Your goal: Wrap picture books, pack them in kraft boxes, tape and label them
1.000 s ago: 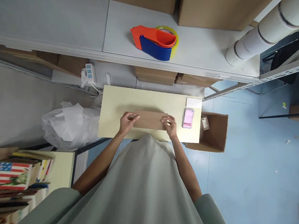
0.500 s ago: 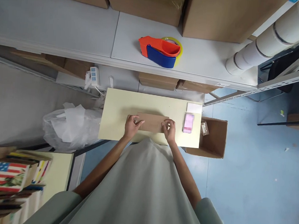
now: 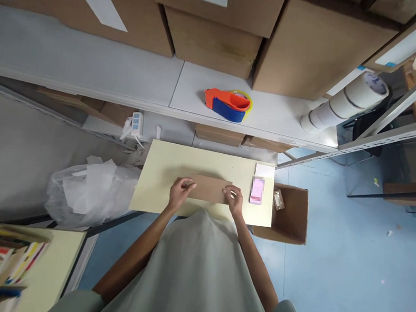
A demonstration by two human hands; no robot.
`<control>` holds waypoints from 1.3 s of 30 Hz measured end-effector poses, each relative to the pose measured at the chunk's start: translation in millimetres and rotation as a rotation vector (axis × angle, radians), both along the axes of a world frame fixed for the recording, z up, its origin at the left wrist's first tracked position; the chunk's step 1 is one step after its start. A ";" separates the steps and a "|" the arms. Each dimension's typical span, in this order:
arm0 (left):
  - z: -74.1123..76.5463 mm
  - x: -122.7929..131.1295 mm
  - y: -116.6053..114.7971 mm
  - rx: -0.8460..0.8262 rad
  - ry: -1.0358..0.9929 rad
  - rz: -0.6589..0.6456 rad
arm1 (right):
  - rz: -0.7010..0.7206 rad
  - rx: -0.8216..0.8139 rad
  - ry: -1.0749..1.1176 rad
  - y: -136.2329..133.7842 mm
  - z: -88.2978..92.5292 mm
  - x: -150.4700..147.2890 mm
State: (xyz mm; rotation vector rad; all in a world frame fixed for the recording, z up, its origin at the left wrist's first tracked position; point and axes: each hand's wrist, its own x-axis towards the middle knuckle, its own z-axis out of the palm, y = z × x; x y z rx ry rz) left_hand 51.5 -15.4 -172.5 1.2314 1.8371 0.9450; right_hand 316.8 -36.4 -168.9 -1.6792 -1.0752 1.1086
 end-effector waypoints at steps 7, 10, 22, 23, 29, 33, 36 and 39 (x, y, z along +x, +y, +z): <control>23.5 -9.7 9.4 0.229 0.091 -0.084 | 0.102 0.104 -0.181 21.2 36.4 7.9; 65.6 -15.5 41.1 0.346 0.110 -0.090 | 0.133 0.330 -0.401 72.0 102.1 7.0; 224.1 -18.1 135.6 0.755 0.102 -0.123 | 0.321 0.523 -0.874 296.7 204.3 -54.4; 224.1 -19.4 131.6 0.748 0.099 -0.124 | 0.316 0.518 -0.865 301.9 199.6 -56.2; 210.4 -37.8 90.7 0.669 0.030 -0.104 | 0.396 0.390 -1.016 272.8 202.6 -61.9; 198.2 -52.8 58.5 0.662 -0.068 -0.065 | 0.506 0.490 -1.098 196.7 210.8 -67.8; 191.1 -59.7 36.8 0.627 -0.127 -0.063 | 0.591 0.599 -1.146 132.6 213.6 -72.6; 186.8 -63.7 20.3 0.603 -0.148 -0.068 | 0.676 0.657 -1.182 82.6 214.4 -76.4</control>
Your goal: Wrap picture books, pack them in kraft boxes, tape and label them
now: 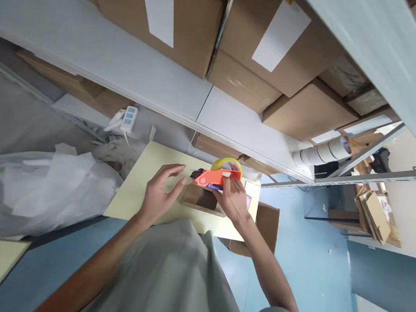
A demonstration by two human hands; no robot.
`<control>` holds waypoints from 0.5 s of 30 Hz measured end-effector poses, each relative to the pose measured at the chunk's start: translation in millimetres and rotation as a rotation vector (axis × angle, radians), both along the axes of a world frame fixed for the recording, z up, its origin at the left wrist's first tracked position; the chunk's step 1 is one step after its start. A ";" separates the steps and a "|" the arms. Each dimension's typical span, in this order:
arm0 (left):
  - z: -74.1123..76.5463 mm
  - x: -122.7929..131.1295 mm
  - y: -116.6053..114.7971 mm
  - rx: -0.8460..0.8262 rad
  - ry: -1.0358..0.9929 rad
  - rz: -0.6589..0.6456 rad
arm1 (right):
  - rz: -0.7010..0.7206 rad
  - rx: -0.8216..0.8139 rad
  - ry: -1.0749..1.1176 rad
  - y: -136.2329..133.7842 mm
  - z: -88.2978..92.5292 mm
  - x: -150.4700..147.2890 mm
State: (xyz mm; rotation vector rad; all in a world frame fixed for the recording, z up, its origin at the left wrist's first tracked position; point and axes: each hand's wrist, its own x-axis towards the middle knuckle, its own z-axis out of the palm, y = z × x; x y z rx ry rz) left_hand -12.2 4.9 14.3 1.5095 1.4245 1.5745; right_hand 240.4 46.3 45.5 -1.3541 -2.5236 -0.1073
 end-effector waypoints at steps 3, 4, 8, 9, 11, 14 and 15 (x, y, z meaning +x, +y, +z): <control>-4.8 -3.6 -9.6 -0.016 0.030 -0.046 | 0.018 -0.010 -0.040 -30.7 0.6 -3.3; -7.1 -4.8 -11.3 -0.022 0.043 -0.069 | 0.020 -0.013 -0.054 -37.4 1.2 -4.4; -19.4 -10.4 -13.3 -0.043 0.072 -0.158 | 0.037 -0.034 -0.100 -54.1 4.2 -9.6; -22.4 -12.0 -13.3 -0.049 0.072 -0.184 | 0.038 -0.046 -0.111 -56.8 4.8 -10.7; -27.3 -15.3 -13.5 -0.066 0.062 -0.241 | 0.037 -0.079 -0.134 -61.3 5.7 -12.2; -32.1 -20.5 -14.4 -0.124 0.014 -0.327 | 0.016 -0.172 -0.156 -66.5 7.5 -13.5; -33.4 -22.0 -14.8 -0.166 -0.015 -0.353 | -0.004 -0.220 -0.162 -68.0 8.9 -14.2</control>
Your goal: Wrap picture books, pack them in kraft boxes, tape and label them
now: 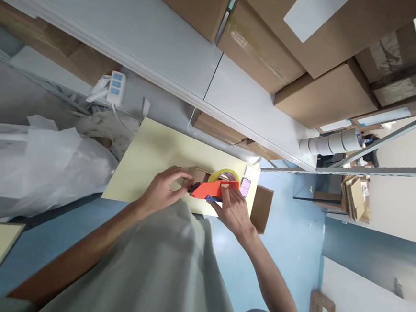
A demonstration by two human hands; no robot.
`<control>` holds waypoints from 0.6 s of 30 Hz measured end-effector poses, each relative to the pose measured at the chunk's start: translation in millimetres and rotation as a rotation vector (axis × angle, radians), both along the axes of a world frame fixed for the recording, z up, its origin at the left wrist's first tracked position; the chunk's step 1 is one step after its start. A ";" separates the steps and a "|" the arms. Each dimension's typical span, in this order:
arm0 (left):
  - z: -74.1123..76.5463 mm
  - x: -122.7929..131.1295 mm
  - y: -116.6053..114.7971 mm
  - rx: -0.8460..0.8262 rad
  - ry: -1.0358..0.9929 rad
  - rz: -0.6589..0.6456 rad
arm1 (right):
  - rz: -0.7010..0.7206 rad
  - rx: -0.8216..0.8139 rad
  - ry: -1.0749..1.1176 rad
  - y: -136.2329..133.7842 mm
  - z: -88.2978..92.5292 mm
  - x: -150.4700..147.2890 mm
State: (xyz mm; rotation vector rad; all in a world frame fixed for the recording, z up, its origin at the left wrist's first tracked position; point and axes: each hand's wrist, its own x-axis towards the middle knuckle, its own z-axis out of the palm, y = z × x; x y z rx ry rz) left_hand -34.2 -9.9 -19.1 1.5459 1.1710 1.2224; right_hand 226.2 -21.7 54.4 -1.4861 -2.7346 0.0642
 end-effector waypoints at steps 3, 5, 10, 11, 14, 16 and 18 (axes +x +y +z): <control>-5.6 -3.1 -0.9 -0.211 -0.101 -0.092 | -0.106 -0.177 -0.053 -2.7 8.6 -5.4; -11.6 -3.3 -1.5 -0.351 -0.172 -0.143 | -0.196 -0.311 -0.108 -2.0 17.2 -12.5; -29.9 0.3 -7.5 -0.537 -0.242 -0.182 | -0.418 -0.656 -0.253 11.5 39.2 -31.9; -33.5 0.4 -9.6 -0.564 -0.249 -0.188 | -0.433 -0.707 -0.278 15.6 43.6 -34.0; -45.7 -3.4 -15.7 -0.644 -0.281 -0.181 | -0.420 -0.813 -0.340 28.7 59.7 -34.7; -56.4 -8.3 -17.5 -0.702 -0.299 -0.158 | -0.401 -0.890 -0.385 38.2 73.0 -31.5; -68.8 -11.9 -16.3 -0.752 -0.323 -0.123 | -0.393 -0.945 -0.421 48.1 85.7 -28.0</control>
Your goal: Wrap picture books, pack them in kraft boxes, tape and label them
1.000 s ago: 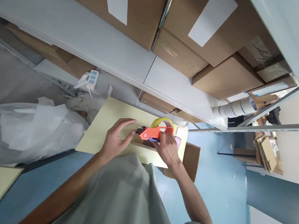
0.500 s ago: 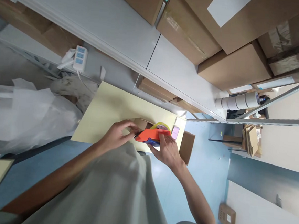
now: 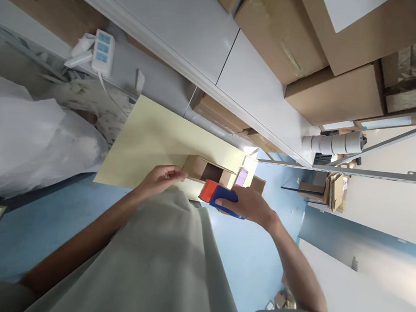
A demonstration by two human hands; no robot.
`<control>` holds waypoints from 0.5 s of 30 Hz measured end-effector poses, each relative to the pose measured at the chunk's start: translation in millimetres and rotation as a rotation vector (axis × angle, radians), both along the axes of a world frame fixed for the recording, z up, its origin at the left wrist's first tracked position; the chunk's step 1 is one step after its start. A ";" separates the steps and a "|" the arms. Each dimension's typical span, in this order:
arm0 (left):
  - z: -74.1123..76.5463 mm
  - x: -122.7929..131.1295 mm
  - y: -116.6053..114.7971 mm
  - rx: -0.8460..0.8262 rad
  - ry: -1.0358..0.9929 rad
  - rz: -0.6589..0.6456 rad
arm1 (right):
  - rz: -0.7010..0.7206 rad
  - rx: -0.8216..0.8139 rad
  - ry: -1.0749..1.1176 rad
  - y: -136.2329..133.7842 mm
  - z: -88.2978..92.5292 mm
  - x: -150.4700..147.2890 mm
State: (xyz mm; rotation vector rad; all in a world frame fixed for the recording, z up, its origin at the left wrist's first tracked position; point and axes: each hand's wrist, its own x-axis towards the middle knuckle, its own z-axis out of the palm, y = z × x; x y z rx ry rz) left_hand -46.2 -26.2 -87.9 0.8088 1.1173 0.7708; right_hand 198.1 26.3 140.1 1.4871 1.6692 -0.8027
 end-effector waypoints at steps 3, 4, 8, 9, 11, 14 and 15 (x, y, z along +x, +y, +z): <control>-17.9 1.1 6.8 -0.050 -0.036 0.049 | -0.005 0.005 -0.034 14.5 11.2 -0.9; -22.8 3.0 9.8 -0.066 -0.048 0.065 | -0.003 0.019 -0.047 18.8 12.0 -3.7; -39.1 9.7 20.7 -0.141 -0.072 0.126 | 0.031 0.042 -0.113 32.3 3.2 -22.1; -43.4 10.2 22.6 -0.148 -0.070 0.133 | 0.039 0.045 -0.129 34.8 -0.8 -26.3; -53.0 10.3 24.7 -0.143 -0.042 0.129 | 0.056 0.054 -0.150 39.3 -9.2 -32.3; -68.7 13.0 24.9 -0.116 0.015 0.139 | 0.088 0.056 -0.165 45.6 -20.9 -36.5; -73.6 15.4 24.4 -0.103 0.018 0.157 | 0.100 0.051 -0.171 47.7 -24.0 -37.7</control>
